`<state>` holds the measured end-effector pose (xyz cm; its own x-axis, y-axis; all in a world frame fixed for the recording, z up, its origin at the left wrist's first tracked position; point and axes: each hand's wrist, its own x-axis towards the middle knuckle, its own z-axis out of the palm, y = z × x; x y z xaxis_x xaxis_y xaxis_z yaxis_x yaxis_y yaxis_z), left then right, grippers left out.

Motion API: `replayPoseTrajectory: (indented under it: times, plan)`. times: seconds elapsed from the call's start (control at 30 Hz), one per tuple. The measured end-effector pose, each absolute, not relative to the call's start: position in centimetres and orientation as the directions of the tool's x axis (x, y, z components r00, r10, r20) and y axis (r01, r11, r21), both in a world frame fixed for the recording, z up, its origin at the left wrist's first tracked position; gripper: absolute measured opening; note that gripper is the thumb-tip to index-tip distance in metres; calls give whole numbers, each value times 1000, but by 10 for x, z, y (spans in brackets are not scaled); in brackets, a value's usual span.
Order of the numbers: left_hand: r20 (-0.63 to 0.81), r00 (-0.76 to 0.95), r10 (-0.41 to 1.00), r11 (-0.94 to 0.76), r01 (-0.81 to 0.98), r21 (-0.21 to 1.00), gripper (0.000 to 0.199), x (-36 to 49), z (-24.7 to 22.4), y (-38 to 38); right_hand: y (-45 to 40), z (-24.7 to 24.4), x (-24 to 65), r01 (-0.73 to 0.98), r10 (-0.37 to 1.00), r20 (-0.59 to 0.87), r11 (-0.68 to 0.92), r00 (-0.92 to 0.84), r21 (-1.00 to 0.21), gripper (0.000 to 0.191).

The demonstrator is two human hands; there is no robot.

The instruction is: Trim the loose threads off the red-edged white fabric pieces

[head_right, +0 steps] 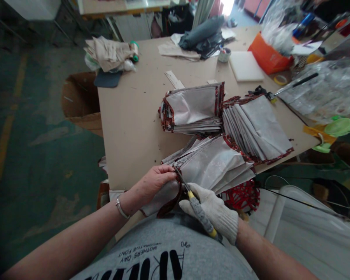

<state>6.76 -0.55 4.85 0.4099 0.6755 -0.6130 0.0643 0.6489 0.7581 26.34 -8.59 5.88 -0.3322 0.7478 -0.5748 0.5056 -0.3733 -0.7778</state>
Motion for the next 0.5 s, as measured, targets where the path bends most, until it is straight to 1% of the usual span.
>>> replayPoseTrajectory:
  times: [0.07, 0.17, 0.33, 0.4, 0.47, 0.5]
  plan:
    - [-624, 401, 671, 659, 64, 750, 11, 68, 50, -6, -85, 55, 261, 479, 765, -552, -367, -333, -798, 42]
    - [-633, 399, 664, 671, 57, 740, 11, 70, 50, -7, -85, 50, 257, 393, 787, -508, -370, -349, -842, 41]
    - [-630, 398, 667, 663, 70, 745, 10, 68, 47, -8, -88, 46, 253, 289, 787, -524, -445, -325, -848, 40]
    - [-622, 405, 670, 652, 78, 754, 11, 66, 46, -9, -89, 51, 254, 247, 801, -508, -448, -317, -860, 40]
    - [-605, 424, 674, 638, 78, 766, 12, 65, 47, -11, -88, 58, 255, 235, 833, -483, -429, -270, -872, 45]
    - [-593, 437, 676, 628, 80, 774, 12, 66, 49, -12, -86, 63, 253, 242, 857, -462, -410, -228, -880, 50]
